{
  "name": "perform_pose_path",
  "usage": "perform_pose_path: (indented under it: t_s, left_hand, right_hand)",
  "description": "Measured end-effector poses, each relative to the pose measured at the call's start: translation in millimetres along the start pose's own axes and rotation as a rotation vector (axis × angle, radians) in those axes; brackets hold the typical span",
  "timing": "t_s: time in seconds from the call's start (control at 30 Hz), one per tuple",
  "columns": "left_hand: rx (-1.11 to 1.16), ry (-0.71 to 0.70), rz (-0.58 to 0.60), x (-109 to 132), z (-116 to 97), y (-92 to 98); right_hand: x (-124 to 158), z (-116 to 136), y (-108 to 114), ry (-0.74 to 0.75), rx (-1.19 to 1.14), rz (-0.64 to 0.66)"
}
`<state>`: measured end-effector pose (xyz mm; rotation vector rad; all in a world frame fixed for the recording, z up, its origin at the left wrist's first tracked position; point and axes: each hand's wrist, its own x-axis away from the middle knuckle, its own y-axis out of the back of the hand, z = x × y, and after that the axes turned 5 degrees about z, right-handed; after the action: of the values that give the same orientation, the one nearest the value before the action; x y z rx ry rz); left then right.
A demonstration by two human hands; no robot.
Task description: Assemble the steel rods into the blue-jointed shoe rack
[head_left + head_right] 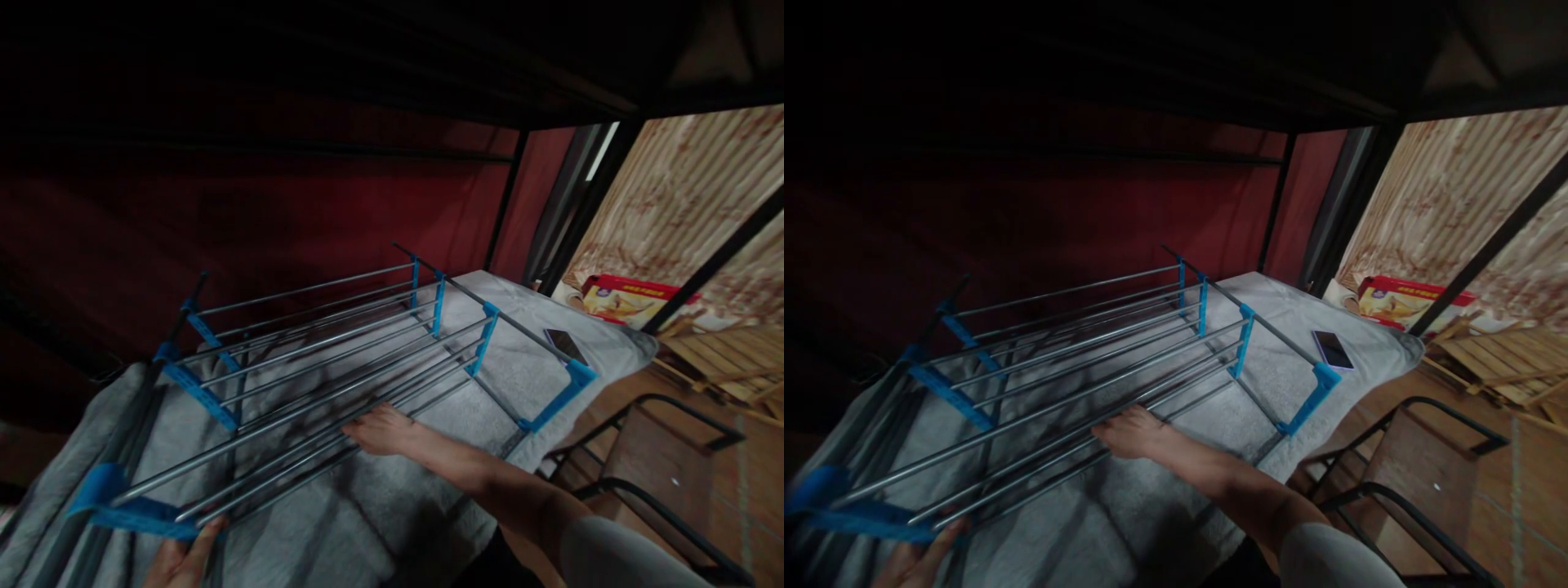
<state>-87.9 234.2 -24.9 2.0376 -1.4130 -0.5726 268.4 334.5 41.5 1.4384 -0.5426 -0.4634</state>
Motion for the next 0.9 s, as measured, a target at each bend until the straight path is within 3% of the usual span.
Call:
perform_pose_path:
  t_s: [0.17,0.33,0.53,0.67,0.8,0.9]
  left_hand:
    - [0.199,0.109,0.068,2,-14,3.3]
    - [0.226,0.067,0.037,6,-20,4.8]
    - [0.15,0.031,0.027,8,-34,10.2]
    - [0.214,-0.035,0.014,17,-43,12.1]
    - [0.324,-0.043,-0.013,32,-55,16.1]
    - [0.395,-0.103,-0.023,34,-65,21.2]
  right_hand:
    - [2,-4,-2,-0.013,-0.004,-0.073]
    - [10,-18,-11,-0.066,0.005,-0.032]
    - [20,-34,-28,-0.057,-0.006,-0.1]
    - [29,-37,-36,-0.034,-0.013,-0.121]
    - [40,-30,-43,-0.037,-0.035,-0.215]
    - [45,-18,-43,0.056,-0.019,-0.343]
